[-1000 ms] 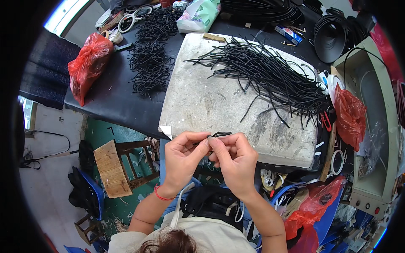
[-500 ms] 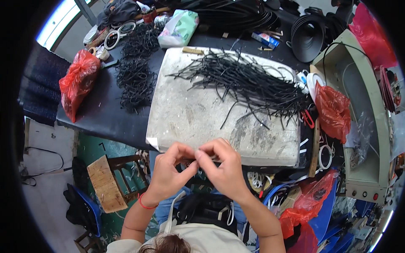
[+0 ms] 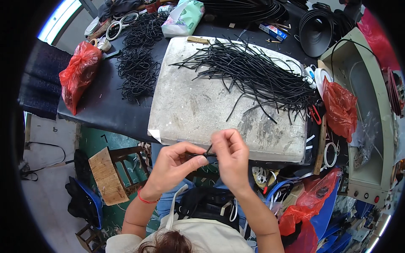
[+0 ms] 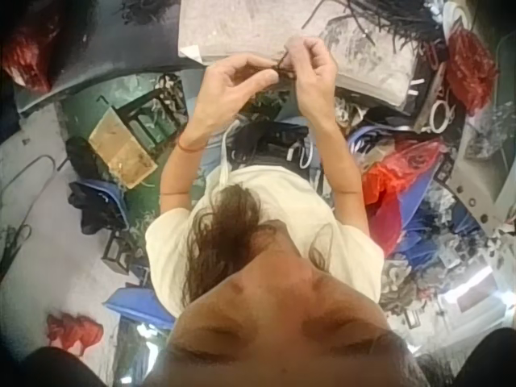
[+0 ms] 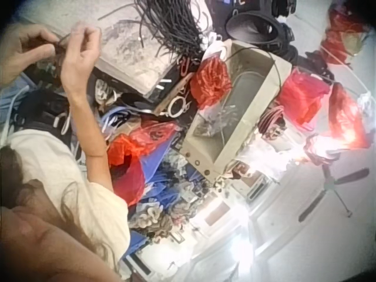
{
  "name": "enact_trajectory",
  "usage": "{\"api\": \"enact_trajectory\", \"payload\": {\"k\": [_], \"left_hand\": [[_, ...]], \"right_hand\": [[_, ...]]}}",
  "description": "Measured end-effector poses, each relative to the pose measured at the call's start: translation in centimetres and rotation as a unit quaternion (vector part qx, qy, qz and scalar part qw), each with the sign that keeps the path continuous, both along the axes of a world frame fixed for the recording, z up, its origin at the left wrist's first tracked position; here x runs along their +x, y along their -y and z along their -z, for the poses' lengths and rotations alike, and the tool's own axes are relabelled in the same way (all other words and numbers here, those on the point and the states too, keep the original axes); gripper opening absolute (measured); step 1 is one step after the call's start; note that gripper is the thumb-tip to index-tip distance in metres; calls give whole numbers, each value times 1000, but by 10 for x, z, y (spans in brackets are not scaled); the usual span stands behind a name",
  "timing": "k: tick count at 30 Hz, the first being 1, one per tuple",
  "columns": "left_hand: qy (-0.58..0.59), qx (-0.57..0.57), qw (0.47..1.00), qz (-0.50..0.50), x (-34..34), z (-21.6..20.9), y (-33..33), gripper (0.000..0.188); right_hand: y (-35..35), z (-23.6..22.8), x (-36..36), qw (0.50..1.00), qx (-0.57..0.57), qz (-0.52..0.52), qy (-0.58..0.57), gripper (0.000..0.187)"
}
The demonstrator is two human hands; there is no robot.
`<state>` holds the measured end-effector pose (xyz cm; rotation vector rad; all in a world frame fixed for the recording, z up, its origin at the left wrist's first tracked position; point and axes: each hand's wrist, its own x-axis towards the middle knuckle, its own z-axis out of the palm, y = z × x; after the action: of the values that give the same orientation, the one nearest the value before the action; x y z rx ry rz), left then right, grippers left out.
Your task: The person repeatedly picks up short black cords from a pile on a workbench and ties them into knots by hand. They place the knotted cords onto a separate pile on the table. The workspace is cluttered with various materials and tools, including scissors and plastic bags.
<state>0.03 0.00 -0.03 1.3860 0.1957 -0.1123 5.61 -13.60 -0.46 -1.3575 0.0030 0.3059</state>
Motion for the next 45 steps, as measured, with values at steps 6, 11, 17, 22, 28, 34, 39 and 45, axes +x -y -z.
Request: {"api": "enact_trajectory", "payload": {"k": [6,11,17,22,28,34,39,45], "left_hand": [[16,58,998,30,1,-5,-9,20],[-106,26,991,80,1,-14,-9,20],[-34,-44,997,49,-7,-5,1,20],[-8,-14,997,81,-9,0,0,21],[40,-133,989,-45,-5,18,-6,25],[54,-227,965,-117,4,12,14,23],[20,-122,989,-87,3,3,1,17],[25,-176,983,-47,-2,3,1,15]], "right_hand": [[11,-3,-6,989,-85,-123,22,14],[7,-5,-8,995,-50,-87,13,19],[3,-6,-9,997,-70,-26,26,22],[-2,8,-3,999,-45,3,-6,26],[-3,-11,7,992,12,-60,-109,23],[-11,-13,-3,988,44,-59,-136,18],[-5,-7,9,987,-76,-75,120,15],[-5,-19,7,983,50,-177,-18,16]]}}
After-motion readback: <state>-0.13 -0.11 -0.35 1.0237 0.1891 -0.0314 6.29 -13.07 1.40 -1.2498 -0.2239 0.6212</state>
